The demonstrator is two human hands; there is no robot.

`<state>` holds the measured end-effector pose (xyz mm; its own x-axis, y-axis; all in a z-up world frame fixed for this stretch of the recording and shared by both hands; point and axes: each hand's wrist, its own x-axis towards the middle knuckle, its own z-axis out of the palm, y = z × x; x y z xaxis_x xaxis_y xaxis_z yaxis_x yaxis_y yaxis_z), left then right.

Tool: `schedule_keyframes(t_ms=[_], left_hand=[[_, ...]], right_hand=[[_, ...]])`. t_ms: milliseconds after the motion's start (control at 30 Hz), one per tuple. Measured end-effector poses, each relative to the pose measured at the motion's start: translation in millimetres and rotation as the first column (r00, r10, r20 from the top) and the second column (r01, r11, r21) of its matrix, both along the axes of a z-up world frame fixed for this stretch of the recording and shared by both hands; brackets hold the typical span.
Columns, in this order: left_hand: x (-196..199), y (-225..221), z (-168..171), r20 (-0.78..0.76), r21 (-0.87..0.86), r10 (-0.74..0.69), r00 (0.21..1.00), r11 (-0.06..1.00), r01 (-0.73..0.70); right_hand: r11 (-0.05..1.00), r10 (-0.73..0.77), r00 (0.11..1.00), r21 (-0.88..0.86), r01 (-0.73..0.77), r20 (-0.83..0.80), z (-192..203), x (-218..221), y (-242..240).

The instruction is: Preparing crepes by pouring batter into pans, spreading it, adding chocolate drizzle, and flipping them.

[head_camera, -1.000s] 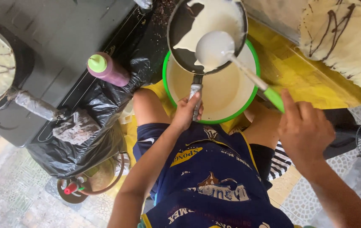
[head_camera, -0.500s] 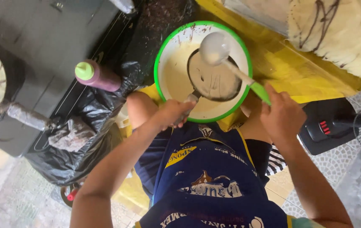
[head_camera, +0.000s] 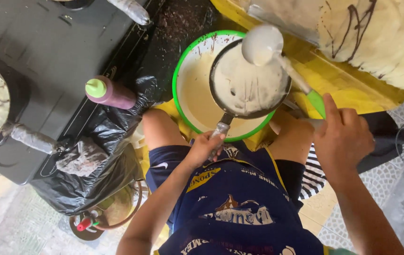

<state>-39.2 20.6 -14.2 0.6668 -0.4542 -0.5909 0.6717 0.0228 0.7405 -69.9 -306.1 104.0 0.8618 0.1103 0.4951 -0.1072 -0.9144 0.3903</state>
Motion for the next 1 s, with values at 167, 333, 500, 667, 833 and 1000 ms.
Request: schedule_keyframes(t_ms=[167,333,500,667,833,1000], left_hand=[[2,-5,25,0.053,0.019,-0.004,0.999,1.0,0.003],[14,-1,37,0.016,0.089,0.025,1.0,0.996,-0.026],[27,18,48,0.039,0.177,-0.058,0.998,0.983,0.05],[48,55,8,0.206,0.859,-0.408,0.89,0.51,0.035],[39,82,32,0.49,0.827,-0.729,0.479,0.215,-0.519],[30,78,42,0.483,0.596,-0.849,0.215,0.139,-0.791]], right_hand=[[0.995,0.073,0.994,0.069,-0.068,-0.077,15,-13,10],[0.986,0.156,0.982,0.082,-0.148,-0.102,32,-27,22],[0.99,0.065,0.994,0.133,-0.053,-0.089,-10,-9,1],[0.852,-0.108,0.87,0.406,0.33,-0.481,-43,15,-20],[0.872,-0.142,0.629,0.205,0.445,-0.764,-104,15,1],[0.983,0.024,0.762,0.152,0.098,-0.648,-51,16,66]])
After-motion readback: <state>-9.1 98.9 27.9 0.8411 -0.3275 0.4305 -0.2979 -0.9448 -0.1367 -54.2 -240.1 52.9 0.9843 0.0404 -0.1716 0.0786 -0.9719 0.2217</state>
